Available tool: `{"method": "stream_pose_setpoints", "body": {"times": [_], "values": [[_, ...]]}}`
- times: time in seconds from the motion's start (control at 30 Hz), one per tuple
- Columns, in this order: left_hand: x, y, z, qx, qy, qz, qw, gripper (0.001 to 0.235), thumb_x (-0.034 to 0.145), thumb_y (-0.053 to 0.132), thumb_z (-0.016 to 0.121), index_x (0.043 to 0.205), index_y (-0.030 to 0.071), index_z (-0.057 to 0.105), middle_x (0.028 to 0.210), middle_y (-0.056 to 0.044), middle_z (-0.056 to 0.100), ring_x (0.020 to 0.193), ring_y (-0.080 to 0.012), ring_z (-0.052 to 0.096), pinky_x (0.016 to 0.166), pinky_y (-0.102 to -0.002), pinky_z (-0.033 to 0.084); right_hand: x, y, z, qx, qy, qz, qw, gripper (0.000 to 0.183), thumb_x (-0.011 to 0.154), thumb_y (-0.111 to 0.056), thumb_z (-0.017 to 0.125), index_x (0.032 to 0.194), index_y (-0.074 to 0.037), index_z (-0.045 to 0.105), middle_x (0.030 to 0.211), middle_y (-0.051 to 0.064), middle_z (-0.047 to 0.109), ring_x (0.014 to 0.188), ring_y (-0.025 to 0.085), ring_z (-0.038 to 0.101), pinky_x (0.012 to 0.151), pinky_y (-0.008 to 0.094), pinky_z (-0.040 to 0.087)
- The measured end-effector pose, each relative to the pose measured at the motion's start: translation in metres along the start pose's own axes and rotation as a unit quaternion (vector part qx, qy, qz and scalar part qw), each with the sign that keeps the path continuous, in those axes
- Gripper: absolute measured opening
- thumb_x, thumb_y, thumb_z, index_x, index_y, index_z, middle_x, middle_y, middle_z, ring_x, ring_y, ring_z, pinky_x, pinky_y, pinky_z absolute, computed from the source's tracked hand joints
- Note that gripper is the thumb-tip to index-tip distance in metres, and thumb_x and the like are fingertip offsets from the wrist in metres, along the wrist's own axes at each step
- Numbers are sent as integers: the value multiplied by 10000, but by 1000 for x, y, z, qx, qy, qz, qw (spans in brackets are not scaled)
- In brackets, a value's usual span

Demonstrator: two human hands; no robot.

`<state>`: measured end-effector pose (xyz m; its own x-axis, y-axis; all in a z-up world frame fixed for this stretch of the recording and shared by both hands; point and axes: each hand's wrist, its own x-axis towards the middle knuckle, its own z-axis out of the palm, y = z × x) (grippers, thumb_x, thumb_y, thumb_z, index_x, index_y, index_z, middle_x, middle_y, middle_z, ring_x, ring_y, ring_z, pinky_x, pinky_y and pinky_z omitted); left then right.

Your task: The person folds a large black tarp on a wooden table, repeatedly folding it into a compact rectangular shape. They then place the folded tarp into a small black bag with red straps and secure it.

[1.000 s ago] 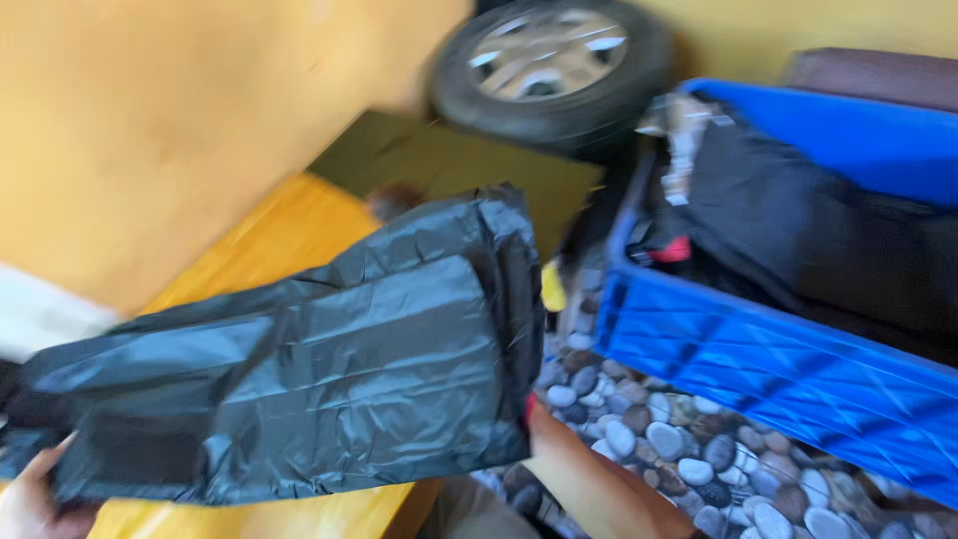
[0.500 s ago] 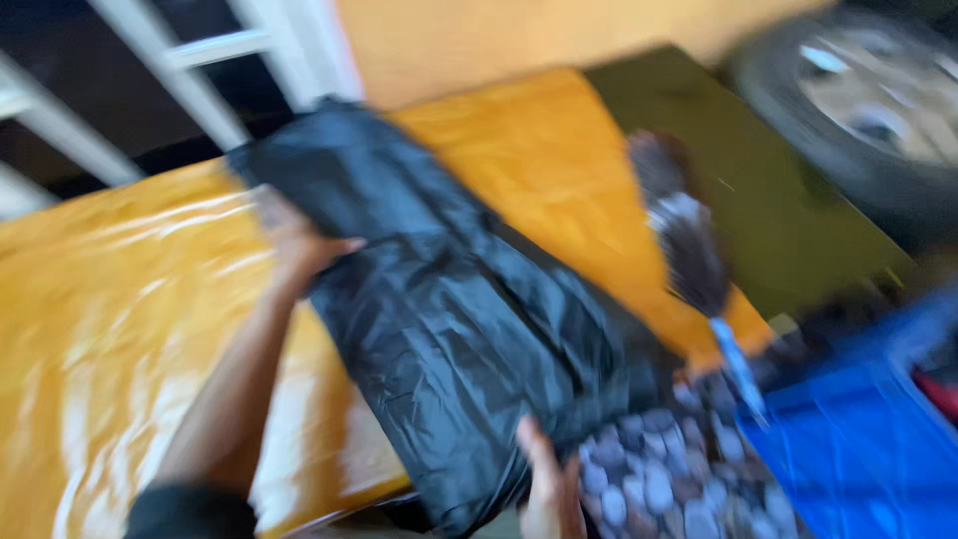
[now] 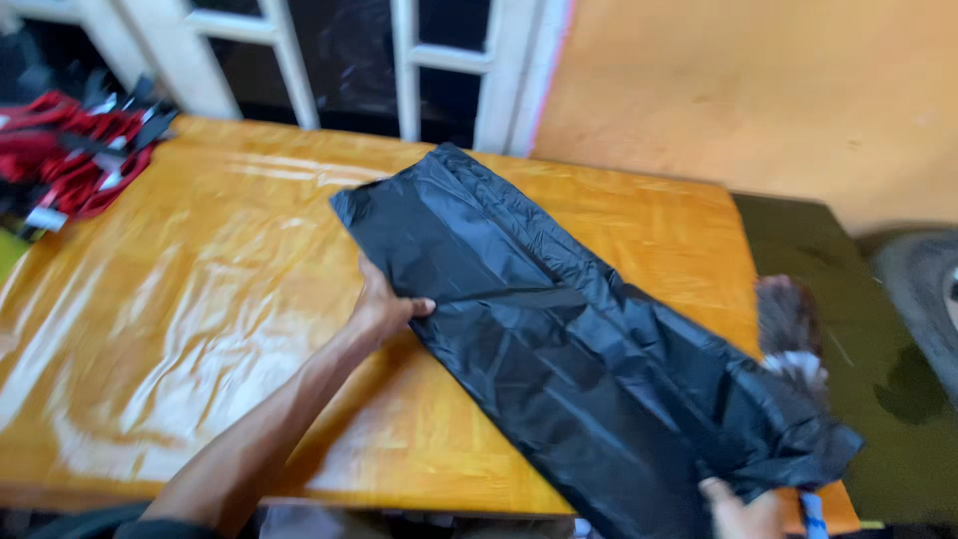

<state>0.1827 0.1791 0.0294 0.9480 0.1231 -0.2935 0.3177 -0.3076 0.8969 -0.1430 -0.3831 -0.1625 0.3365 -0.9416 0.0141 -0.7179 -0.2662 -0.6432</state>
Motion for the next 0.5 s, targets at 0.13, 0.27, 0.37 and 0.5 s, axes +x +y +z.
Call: {"method": "stream_pose_setpoints", "body": {"times": [0.13,0.27,0.37,0.5], "values": [[-88,2,-68,-37,106,92,989,1404,666,160,955,1600,-8,-79,1525,-444,261,1348,-624,320,970,-622,371,79,-113,-16,-137,-160,-116,971,617,675,-333,900,1109,97,811,1084,353,776,1084,498,711,803,625,556],[-50,-37,-123,214,297,247,897,1197,726,368,943,1540,-181,259,1479,-521,299,1404,-660,271,1177,-692,154,43,-224,-15,-75,-249,-115,959,692,727,-44,726,1279,349,591,1164,494,535,1133,551,559,603,482,450],[-37,-28,-117,261,165,134,942,1100,762,370,912,1527,-110,285,1297,-386,567,1280,-541,529,1064,-766,322,21,-301,-22,-95,-263,-171,945,667,738,-61,724,1261,331,592,1142,475,537,1104,539,560,597,484,450],[-28,-75,-37,462,373,305,745,388,777,198,769,1140,100,674,892,-145,664,910,-348,661,855,-648,480,13,-354,-22,-114,-267,-228,930,617,761,-94,721,1224,294,594,1099,436,541,1045,517,564,586,490,450]]}}
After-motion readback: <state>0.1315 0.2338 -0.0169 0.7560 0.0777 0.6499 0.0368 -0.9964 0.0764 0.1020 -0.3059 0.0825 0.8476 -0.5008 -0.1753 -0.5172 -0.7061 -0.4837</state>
